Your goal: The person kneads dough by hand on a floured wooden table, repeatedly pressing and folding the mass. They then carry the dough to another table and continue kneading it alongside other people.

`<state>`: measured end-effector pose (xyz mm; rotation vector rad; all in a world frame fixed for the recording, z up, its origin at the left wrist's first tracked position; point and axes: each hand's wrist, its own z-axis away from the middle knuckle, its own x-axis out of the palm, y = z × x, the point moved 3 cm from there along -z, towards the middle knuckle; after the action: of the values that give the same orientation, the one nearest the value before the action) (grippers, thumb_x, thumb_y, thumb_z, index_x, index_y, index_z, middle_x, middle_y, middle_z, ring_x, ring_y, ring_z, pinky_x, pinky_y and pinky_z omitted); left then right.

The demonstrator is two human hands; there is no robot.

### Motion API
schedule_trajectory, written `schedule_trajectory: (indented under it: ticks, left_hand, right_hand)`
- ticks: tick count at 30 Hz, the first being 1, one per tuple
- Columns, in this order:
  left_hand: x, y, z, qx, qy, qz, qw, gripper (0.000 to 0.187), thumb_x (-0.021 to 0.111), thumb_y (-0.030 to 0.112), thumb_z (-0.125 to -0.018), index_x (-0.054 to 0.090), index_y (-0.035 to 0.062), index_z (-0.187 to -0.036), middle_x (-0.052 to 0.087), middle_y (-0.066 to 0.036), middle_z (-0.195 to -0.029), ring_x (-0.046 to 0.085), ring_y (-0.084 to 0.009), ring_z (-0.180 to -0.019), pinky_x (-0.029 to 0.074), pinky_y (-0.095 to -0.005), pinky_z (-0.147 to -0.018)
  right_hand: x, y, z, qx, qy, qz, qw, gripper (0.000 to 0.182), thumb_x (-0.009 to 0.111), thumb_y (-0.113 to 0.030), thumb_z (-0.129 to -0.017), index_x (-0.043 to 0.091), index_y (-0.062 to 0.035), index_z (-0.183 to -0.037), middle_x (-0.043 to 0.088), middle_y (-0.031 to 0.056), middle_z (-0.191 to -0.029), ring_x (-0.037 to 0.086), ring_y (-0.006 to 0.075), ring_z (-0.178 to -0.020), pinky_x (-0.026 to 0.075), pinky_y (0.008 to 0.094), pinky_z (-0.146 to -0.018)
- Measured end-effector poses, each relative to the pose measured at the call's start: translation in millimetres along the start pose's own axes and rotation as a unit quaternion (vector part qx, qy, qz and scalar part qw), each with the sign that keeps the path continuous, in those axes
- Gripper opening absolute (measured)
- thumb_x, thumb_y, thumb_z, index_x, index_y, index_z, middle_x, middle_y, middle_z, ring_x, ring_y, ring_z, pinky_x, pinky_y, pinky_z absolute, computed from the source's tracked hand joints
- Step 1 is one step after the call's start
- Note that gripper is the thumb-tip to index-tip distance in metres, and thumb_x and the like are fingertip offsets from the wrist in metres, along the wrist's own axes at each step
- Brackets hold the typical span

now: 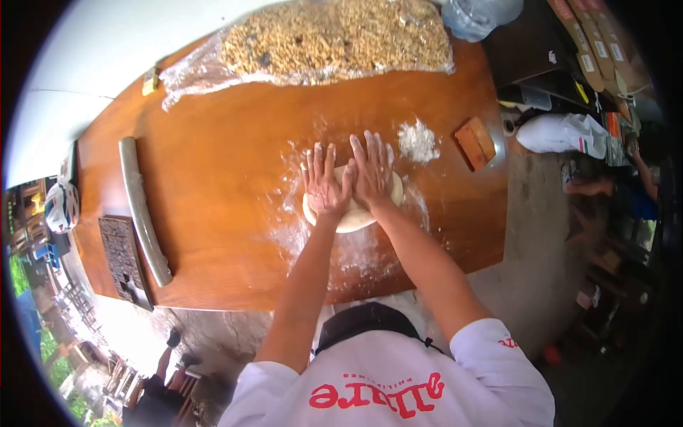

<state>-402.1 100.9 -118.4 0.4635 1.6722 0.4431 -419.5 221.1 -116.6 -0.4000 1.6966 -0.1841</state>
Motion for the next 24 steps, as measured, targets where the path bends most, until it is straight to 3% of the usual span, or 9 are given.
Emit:
schedule_trajectory:
  ticks: [4, 6, 10, 12, 14, 18, 19, 22, 24]
  left_hand:
    - [-5, -10, 5, -0.106, 0.003, 0.166, 0.98, 0.065, 0.045, 0.051, -0.095, 0.048, 0.0138, -0.148, 0.039, -0.017, -0.157, 0.033, -0.0368, -0.146, 0.023, -0.0503, -0.121]
    - [-7, -16, 38, -0.065, -0.081, 0.295, 0.95, 0.059, 0.052, 0.041, -0.094, 0.05, 0.012, -0.146, 0.041, -0.019, -0.155, 0.037, -0.0366, -0.144, 0.033, -0.0477, -0.117]
    - [-24, -1, 121, -0.138, -0.023, 0.238, 0.961, 0.052, 0.061, 0.023, -0.092, 0.053, 0.0073, -0.141, 0.053, -0.023, -0.138, 0.048, -0.0369, -0.133, 0.045, -0.0454, -0.105]
    - [-32, 3, 128, -0.158, -0.021, 0.267, 0.95, 0.05, 0.063, 0.019, -0.092, 0.054, 0.0053, -0.139, 0.057, -0.024, -0.131, 0.052, -0.0368, -0.128, 0.046, -0.0446, -0.101]
    - [-40, -5, 126, -0.301, -0.076, 0.323, 0.894, 0.045, 0.061, 0.023, -0.095, 0.055, 0.003, -0.135, 0.06, -0.024, -0.119, 0.056, -0.035, -0.12, 0.047, -0.0423, -0.098]
    - [-11, -28, 99, -0.183, 0.098, 0.417, 0.885, 0.04, 0.058, 0.032, -0.098, 0.062, -0.001, -0.12, 0.065, -0.023, -0.115, 0.064, -0.0345, -0.106, 0.049, -0.0433, -0.09]
    - [-31, -9, 99, -0.198, -0.037, 0.368, 0.908, 0.041, 0.056, 0.035, -0.098, 0.064, -0.0014, -0.114, 0.068, -0.025, -0.106, 0.067, -0.0387, -0.1, 0.05, -0.0454, -0.084]
    - [-61, 15, 113, -0.148, -0.145, 0.241, 0.948, 0.037, 0.058, 0.033, -0.097, 0.066, 0.0002, -0.112, 0.07, -0.026, -0.096, 0.068, -0.0409, -0.094, 0.051, -0.0465, -0.081]
    - [-70, 30, 135, -0.104, -0.124, 0.23, 0.96, 0.032, 0.059, 0.03, -0.096, 0.068, 0.0016, -0.108, 0.069, -0.025, -0.089, 0.068, -0.0415, -0.085, 0.052, -0.0484, -0.077]
  right_hand:
    - [2, 10, -45, -0.047, 0.036, -0.095, 0.994, 0.047, 0.045, -0.018, -0.096, 0.052, -0.0071, -0.141, 0.05, 0.0169, -0.145, 0.043, 0.0299, -0.139, 0.028, 0.0441, -0.118]
    - [16, 46, -56, 0.044, 0.038, -0.607, 0.792, 0.038, 0.045, -0.021, -0.1, 0.063, -0.0004, -0.127, 0.063, 0.0174, -0.129, 0.053, 0.0282, -0.131, 0.036, 0.0401, -0.113]
    - [-18, 60, -1, 0.198, -0.001, -0.378, 0.904, 0.032, 0.055, -0.016, -0.097, 0.066, -0.0044, -0.125, 0.067, 0.0133, -0.124, 0.063, 0.024, -0.116, 0.048, 0.0365, -0.101]
    - [5, 41, 35, 0.008, -0.019, -0.217, 0.976, 0.029, 0.06, -0.013, -0.095, 0.067, -0.0068, -0.123, 0.068, 0.0134, -0.12, 0.063, 0.026, -0.114, 0.049, 0.0378, -0.099]
    - [-7, 6, 62, 0.042, -0.045, -0.223, 0.973, 0.027, 0.062, -0.009, -0.091, 0.068, -0.0059, -0.117, 0.067, 0.0143, -0.117, 0.063, 0.0294, -0.112, 0.05, 0.0409, -0.098]
    - [-53, -50, 138, -0.099, 0.047, -0.136, 0.985, 0.02, 0.064, -0.005, -0.084, 0.068, -0.0042, -0.103, 0.066, 0.0177, -0.114, 0.062, 0.0342, -0.109, 0.051, 0.0449, -0.091]
    - [-61, -52, 160, -0.103, 0.051, -0.128, 0.985, 0.02, 0.064, -0.005, -0.084, 0.068, -0.0042, -0.103, 0.066, 0.0177, -0.114, 0.062, 0.0342, -0.109, 0.051, 0.0449, -0.091]
    - [-87, -48, 196, -0.142, 0.005, -0.134, 0.981, 0.018, 0.063, -0.006, -0.085, 0.067, -0.0033, -0.101, 0.066, 0.0187, -0.111, 0.062, 0.0347, -0.107, 0.051, 0.0464, -0.088]
    - [-88, -22, 191, 0.201, -0.068, -0.221, 0.952, 0.02, 0.061, -0.008, -0.086, 0.067, -0.0035, -0.104, 0.065, 0.019, -0.112, 0.061, 0.035, -0.109, 0.051, 0.0473, -0.088]
